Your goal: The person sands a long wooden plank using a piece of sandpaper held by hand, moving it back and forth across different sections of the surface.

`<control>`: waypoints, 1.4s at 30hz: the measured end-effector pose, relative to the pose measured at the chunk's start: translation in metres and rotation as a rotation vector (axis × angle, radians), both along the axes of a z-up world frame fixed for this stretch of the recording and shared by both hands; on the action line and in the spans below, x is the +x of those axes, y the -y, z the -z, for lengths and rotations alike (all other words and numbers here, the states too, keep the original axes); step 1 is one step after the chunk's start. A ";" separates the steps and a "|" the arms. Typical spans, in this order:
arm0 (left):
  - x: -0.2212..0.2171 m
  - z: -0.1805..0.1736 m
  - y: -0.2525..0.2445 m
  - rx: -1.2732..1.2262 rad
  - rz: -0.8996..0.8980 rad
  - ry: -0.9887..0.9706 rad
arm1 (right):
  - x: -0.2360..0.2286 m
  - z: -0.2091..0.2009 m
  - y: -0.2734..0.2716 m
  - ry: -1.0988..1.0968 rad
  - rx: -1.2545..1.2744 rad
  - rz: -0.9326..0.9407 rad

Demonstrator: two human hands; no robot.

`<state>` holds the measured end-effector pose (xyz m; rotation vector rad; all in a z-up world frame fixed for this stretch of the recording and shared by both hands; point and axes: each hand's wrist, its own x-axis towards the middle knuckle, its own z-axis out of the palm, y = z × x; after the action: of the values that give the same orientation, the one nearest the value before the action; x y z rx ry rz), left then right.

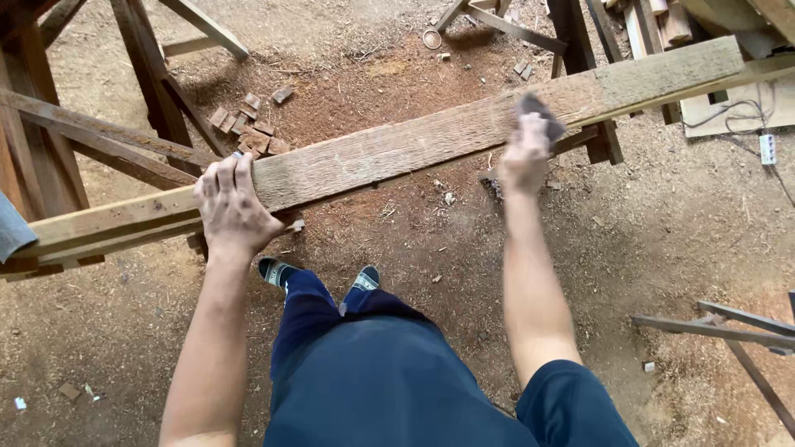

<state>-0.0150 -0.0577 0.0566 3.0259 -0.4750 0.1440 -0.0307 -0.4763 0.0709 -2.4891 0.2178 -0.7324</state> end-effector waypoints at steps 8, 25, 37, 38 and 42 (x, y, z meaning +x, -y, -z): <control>0.009 -0.028 0.040 0.467 -0.048 -0.059 | -0.021 0.010 -0.186 0.101 -0.242 -0.689; 0.012 -0.025 0.047 0.018 0.004 -0.132 | 0.007 0.018 -0.070 0.189 -0.316 -0.414; 0.009 -0.025 0.046 0.078 -0.024 -0.179 | -0.005 0.014 -0.141 0.080 -0.408 -0.405; 0.008 -0.024 0.046 0.081 -0.015 -0.179 | -0.018 0.008 -0.178 0.042 -0.333 -0.550; 0.011 -0.028 0.046 0.150 -0.014 -0.191 | -0.018 0.001 -0.139 0.171 -0.161 -0.540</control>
<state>-0.0040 -0.1041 0.0842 3.1454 -0.4666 -0.1876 -0.0491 -0.3374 0.0695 -2.4424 -0.5740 -0.7386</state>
